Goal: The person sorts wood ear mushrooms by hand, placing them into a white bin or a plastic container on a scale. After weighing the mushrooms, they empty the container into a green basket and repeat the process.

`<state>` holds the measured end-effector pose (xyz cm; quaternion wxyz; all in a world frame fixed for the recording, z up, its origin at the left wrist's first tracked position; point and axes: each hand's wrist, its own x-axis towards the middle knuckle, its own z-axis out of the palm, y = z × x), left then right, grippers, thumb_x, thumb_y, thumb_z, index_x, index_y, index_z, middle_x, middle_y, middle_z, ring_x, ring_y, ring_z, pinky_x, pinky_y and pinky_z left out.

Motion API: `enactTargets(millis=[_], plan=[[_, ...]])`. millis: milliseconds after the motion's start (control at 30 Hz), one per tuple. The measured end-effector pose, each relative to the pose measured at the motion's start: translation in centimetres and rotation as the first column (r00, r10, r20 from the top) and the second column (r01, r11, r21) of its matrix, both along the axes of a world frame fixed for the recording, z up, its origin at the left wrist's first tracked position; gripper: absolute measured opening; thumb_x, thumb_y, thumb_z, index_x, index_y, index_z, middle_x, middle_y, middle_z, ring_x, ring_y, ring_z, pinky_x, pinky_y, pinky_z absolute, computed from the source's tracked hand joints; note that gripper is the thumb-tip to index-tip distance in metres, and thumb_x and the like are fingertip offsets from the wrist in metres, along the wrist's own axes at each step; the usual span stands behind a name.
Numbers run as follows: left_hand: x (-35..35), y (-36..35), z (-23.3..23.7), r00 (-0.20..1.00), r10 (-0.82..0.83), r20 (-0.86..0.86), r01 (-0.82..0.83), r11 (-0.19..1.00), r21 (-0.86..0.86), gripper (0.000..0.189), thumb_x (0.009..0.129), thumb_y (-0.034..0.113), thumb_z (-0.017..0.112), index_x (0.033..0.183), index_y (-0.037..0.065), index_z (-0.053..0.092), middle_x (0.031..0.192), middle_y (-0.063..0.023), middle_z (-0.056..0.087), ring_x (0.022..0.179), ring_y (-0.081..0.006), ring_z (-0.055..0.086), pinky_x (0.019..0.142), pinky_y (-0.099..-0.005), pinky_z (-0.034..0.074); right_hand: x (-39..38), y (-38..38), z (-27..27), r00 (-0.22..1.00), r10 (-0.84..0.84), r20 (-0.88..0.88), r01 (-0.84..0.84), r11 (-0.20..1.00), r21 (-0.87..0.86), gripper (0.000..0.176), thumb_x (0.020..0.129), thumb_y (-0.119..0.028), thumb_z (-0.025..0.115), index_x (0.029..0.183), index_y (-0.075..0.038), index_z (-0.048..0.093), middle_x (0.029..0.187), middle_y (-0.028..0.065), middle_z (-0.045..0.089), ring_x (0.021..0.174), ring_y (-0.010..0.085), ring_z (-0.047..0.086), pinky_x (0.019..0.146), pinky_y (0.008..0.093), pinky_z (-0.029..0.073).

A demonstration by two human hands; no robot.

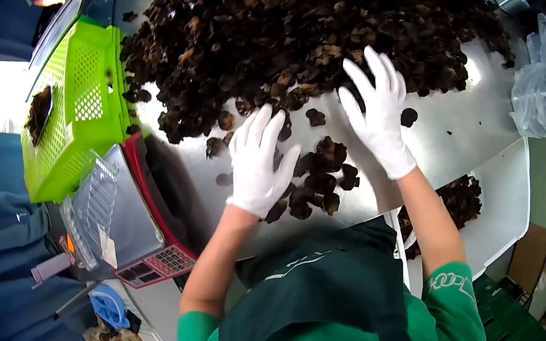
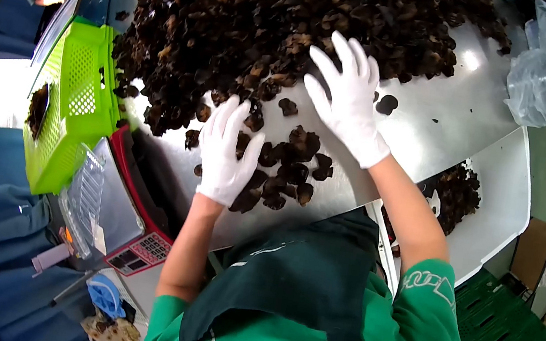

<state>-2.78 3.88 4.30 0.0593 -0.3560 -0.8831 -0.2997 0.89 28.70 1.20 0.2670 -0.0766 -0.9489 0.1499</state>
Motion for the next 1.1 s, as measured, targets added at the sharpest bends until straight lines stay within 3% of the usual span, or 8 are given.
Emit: enactTargets(millis=[200, 267, 500, 567, 667, 833, 967, 1100], plan=[[-7.7, 10.4, -2.5, 0.962, -0.228, -0.152, 0.249, 0.959, 0.138, 0.062, 0.081, 0.002, 0.065, 0.142, -0.001, 0.052, 0.144, -0.0286, 0.051, 0.132, -0.0475, 0.049, 0.114, -0.0517, 0.041, -1.3, -0.1, -1.7, 0.985, -0.091, 0.147, 0.077, 0.992, 0.103, 0.05, 0.095, -0.042, 0.066, 0.138, -0.017, 0.063, 0.158, 0.013, 0.041, 0.147, 0.0354, 0.034, 0.119, 0.0625, 0.019], [-6.8, 10.1, -4.5, 0.94, -0.333, 0.082, 0.322, 0.939, 0.116, 0.057, 0.081, -0.002, 0.06, 0.138, 0.001, 0.056, 0.143, -0.0241, 0.054, 0.133, -0.0428, 0.05, 0.112, -0.0507, 0.043, 1.3, -1.9, -2.0, 0.988, -0.037, 0.147, 0.029, 0.998, 0.051, 0.044, 0.092, -0.037, 0.069, 0.129, -0.014, 0.067, 0.15, 0.0107, 0.049, 0.14, 0.0326, 0.042, 0.118, 0.0601, 0.022], [-3.0, 6.3, -1.4, 0.952, -0.259, -0.161, 0.284, 0.946, 0.158, 0.033, 0.069, -0.01, 0.064, 0.096, 0.009, 0.066, 0.108, -0.0081, 0.067, 0.095, -0.031, 0.063, 0.081, -0.0416, 0.054, 6.7, -2.6, -0.1, 0.985, 0.165, 0.042, -0.151, 0.961, -0.232, 0.02, 0.084, -0.02, 0.074, 0.102, -0.011, 0.076, 0.134, 0.0072, 0.061, 0.124, 0.0288, 0.053, 0.109, 0.0473, 0.036], [-4.9, 8.3, -0.8, 0.964, -0.228, -0.139, 0.247, 0.959, 0.141, 0.036, 0.079, -0.003, 0.066, 0.114, 0.007, 0.067, 0.124, -0.0142, 0.064, 0.112, -0.0352, 0.061, 0.095, -0.0441, 0.05, 5.1, -1.3, 0.0, 0.994, 0.066, -0.09, -0.082, 0.979, -0.189, 0.023, 0.084, -0.017, 0.074, 0.105, -0.007, 0.075, 0.13, 0.0084, 0.062, 0.114, 0.0286, 0.057, 0.102, 0.0446, 0.042], [-5.8, 10.4, -2.1, 0.957, -0.277, -0.086, 0.284, 0.955, 0.088, 0.05, 0.087, 0.006, 0.072, 0.135, 0.005, 0.062, 0.143, -0.0204, 0.055, 0.13, -0.041, 0.053, 0.107, -0.0477, 0.045, 3.0, -0.7, 0.9, 0.981, -0.184, 0.054, 0.187, 0.98, -0.063, 0.042, 0.091, -0.031, 0.07, 0.13, -0.014, 0.067, 0.145, 0.0128, 0.053, 0.134, 0.0362, 0.046, 0.11, 0.0516, 0.037], [-0.4, 4.5, -1.8, 0.934, -0.354, 0.05, 0.355, 0.935, -0.007, 0.039, 0.084, 0.003, 0.072, 0.122, 0.005, 0.067, 0.133, -0.0158, 0.062, 0.123, -0.0364, 0.059, 0.105, -0.0467, 0.046, 6.9, -4.0, -1.5, 0.966, 0.183, 0.182, -0.134, 0.959, -0.25, 0.047, 0.093, -0.04, 0.067, 0.132, -0.014, 0.066, 0.145, 0.0165, 0.053, 0.137, 0.0372, 0.045, 0.109, 0.0548, 0.041], [-0.3, 2.2, -0.4, 0.945, -0.327, -0.012, 0.327, 0.944, 0.046, 0.026, 0.076, 0.001, 0.075, 0.1, 0.008, 0.068, 0.116, -0.008, 0.066, 0.108, -0.0282, 0.063, 0.092, -0.0392, 0.045, 8.0, -5.0, 1.3, 0.948, 0.293, 0.121, -0.228, 0.896, -0.381, 0.031, 0.091, -0.04, 0.07, 0.107, -0.014, 0.076, 0.14, 0.008, 0.059, 0.132, 0.0278, 0.05, 0.115, 0.0527, 0.029], [-4.0, 8.4, 0.5, 0.941, -0.334, -0.059, 0.339, 0.936, 0.099, 0.03, 0.08, 0.003, 0.072, 0.109, 0.006, 0.067, 0.121, -0.0122, 0.065, 0.112, -0.0323, 0.062, 0.095, -0.0436, 0.048, 4.3, -1.9, 0.7, 0.993, 0.075, -0.096, -0.116, 0.82, -0.561, 0.024, 0.094, -0.012, 0.068, 0.117, -0.005, 0.066, 0.122, 0.0125, 0.063, 0.108, 0.0304, 0.064, 0.091, 0.037, 0.054]])
